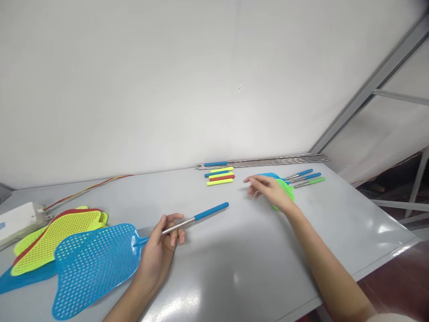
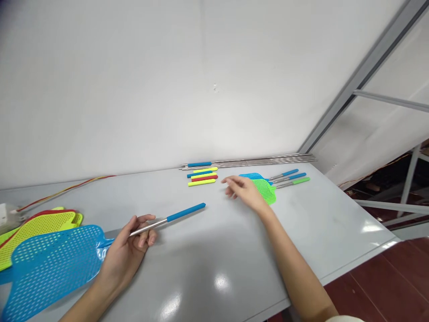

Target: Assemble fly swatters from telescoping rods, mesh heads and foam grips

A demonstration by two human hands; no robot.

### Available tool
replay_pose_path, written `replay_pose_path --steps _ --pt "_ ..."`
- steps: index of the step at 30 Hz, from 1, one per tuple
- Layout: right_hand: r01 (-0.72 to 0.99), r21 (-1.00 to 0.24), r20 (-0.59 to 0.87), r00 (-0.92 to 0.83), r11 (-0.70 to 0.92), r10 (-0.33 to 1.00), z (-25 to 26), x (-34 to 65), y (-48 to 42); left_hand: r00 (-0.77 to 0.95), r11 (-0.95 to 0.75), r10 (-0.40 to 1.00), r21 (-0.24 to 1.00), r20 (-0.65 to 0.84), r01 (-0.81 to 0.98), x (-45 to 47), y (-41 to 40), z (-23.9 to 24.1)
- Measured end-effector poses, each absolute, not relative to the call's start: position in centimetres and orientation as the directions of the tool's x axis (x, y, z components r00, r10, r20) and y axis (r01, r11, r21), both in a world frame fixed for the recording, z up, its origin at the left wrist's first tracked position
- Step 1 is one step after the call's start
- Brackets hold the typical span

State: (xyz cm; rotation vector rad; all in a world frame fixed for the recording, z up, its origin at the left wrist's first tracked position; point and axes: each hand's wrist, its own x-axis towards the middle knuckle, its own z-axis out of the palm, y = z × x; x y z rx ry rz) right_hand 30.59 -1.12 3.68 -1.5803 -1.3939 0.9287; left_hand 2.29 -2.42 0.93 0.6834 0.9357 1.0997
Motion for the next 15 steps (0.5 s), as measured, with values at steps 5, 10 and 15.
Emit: replay_pose_path --steps 5,10,15 --pt "0.485 -0.824 -0.129 0.343 -0.293 0.93 3.0 39.6 -2.4 0.161 0.338 0.941 0.839 -0.297 -0.426 2.2 -2.3 1.0" --pt "0.511 -0.758 -0.216 0.389 -0.405 0.895 1.2 44.7 -4.2 0.174 0.356 0.934 0.833 -0.31 -0.424 2.1 -2.3 0.9" --pt "0.546 -0.773 -0.178 0.303 -0.324 0.936 0.5 46.0 -4.5 0.18 0.358 0.934 0.831 -0.31 -0.426 2.2 -2.3 0.8"
